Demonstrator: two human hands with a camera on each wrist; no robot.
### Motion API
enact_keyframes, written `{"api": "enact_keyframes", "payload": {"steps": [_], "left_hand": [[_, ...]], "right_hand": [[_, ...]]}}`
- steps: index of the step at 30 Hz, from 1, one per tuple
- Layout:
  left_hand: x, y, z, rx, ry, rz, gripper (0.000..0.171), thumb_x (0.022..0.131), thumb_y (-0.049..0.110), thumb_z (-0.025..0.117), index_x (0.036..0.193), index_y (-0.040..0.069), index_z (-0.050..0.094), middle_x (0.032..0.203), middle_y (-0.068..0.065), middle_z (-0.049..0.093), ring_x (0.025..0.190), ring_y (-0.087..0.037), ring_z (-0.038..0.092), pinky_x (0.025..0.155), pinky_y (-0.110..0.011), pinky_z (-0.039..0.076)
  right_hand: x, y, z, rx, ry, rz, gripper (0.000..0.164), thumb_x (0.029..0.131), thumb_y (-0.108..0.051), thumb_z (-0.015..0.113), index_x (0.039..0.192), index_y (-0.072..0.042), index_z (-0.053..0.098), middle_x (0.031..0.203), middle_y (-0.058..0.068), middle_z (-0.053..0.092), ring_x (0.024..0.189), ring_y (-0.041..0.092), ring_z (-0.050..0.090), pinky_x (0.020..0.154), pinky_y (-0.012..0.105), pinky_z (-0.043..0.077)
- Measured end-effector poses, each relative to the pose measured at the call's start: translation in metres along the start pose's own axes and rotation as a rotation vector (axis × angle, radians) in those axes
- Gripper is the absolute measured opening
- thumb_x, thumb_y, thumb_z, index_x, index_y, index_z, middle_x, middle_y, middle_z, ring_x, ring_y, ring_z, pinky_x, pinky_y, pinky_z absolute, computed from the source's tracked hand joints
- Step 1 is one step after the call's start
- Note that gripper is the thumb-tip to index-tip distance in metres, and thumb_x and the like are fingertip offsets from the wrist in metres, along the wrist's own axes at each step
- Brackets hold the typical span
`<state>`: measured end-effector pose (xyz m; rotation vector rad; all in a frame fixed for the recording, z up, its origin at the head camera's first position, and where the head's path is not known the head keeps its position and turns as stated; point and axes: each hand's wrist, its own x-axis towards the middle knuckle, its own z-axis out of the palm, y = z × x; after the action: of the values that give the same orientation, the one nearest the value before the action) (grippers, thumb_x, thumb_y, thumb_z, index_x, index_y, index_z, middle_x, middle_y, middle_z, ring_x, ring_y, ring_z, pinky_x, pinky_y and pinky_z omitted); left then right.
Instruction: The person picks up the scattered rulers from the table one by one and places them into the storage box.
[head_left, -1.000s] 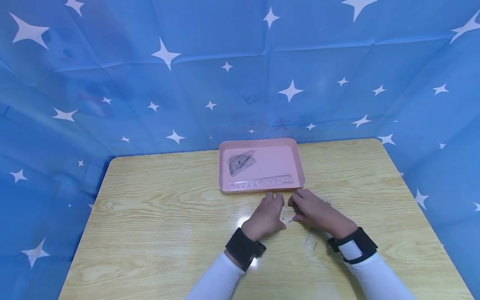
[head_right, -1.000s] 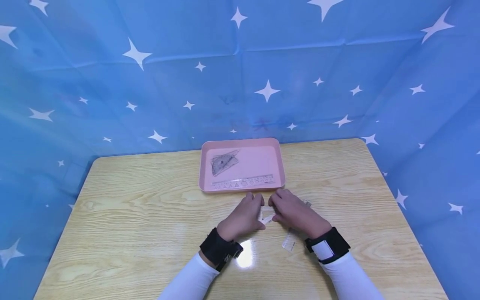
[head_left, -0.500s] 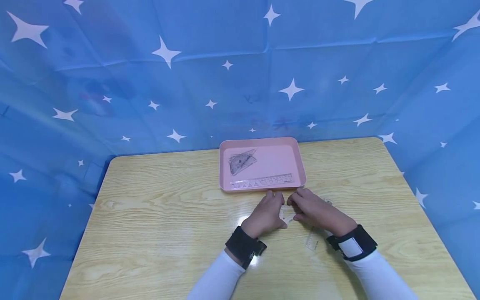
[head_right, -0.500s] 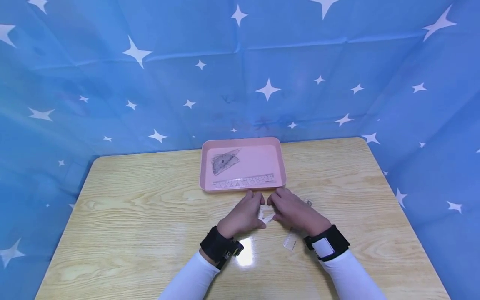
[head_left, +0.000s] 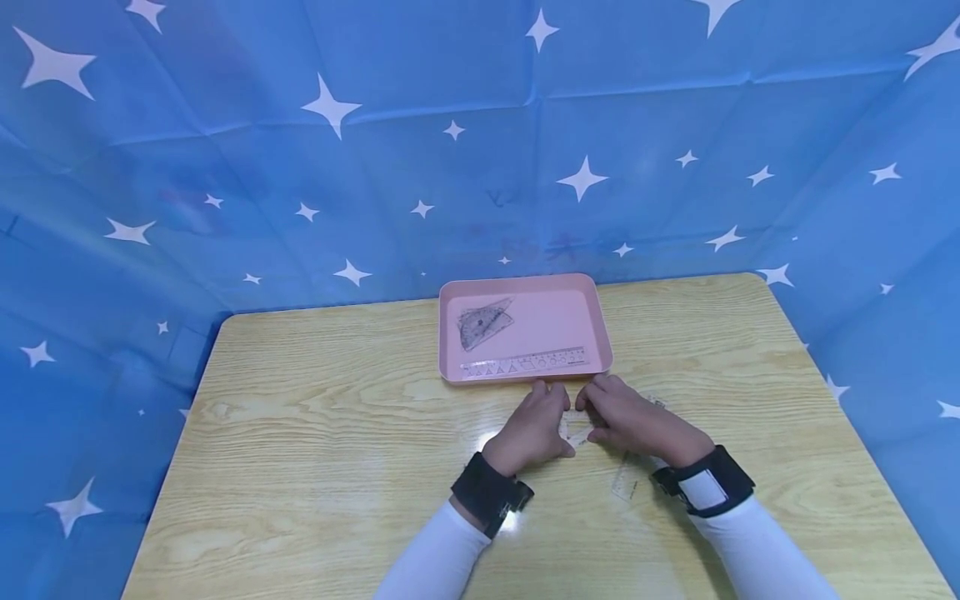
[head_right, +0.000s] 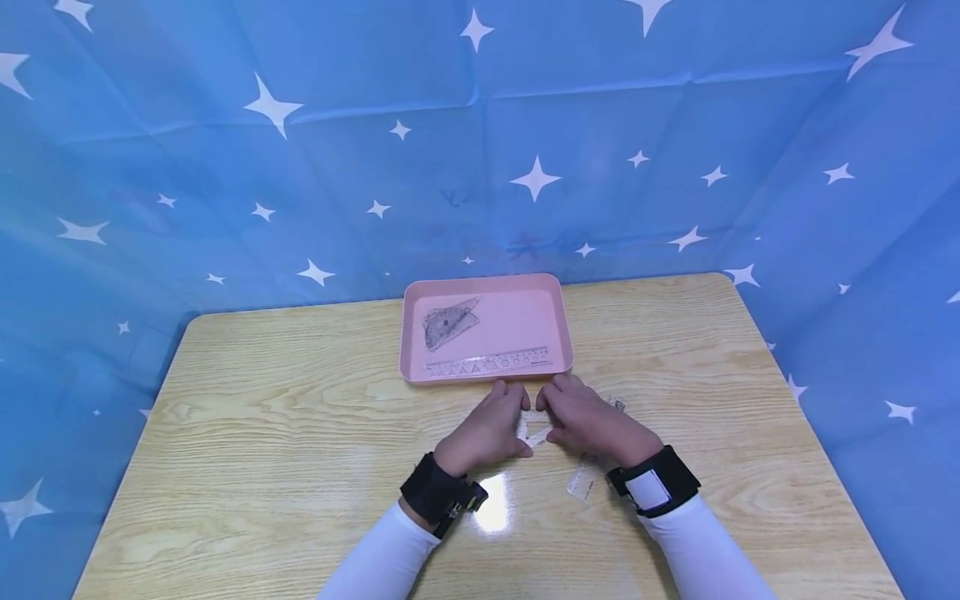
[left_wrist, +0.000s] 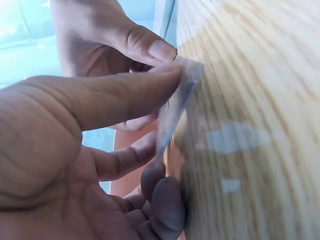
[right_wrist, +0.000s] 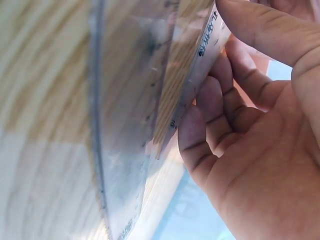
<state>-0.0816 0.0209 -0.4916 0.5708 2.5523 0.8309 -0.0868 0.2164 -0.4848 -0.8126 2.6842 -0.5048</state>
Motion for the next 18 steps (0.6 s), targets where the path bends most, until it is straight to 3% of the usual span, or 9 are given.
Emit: {"api": "enact_keyframes", "payload": {"steps": [11, 18], "left_hand": [[0.0005, 0.0048, 0.0015, 0.004, 0.002, -0.027, 0.058, 0.074, 0.016, 0.093, 0.118, 0.011, 0.056, 0.111, -0.004, 0.045, 0.096, -0.015, 0.051, 0.083, -0.024, 0.049], [-0.0002, 0.0042, 0.0016, 0.026, 0.027, 0.003, 0.032, 0.090, 0.017, 0.080, 0.112, 0.011, 0.058, 0.107, -0.004, 0.047, 0.093, -0.015, 0.051, 0.082, -0.025, 0.048]], "right_hand": [[-0.0024, 0.0011, -0.0018, 0.017, 0.005, 0.013, 0.039, 0.084, -0.014, 0.085, 0.113, -0.008, 0.059, 0.096, -0.004, 0.049, 0.090, 0.013, 0.043, 0.076, 0.029, 0.042], [-0.0026, 0.0029, 0.0006, 0.053, 0.018, -0.002, 0.042, 0.083, -0.014, 0.086, 0.113, -0.011, 0.057, 0.093, -0.005, 0.048, 0.088, 0.012, 0.042, 0.074, 0.027, 0.040]]}}
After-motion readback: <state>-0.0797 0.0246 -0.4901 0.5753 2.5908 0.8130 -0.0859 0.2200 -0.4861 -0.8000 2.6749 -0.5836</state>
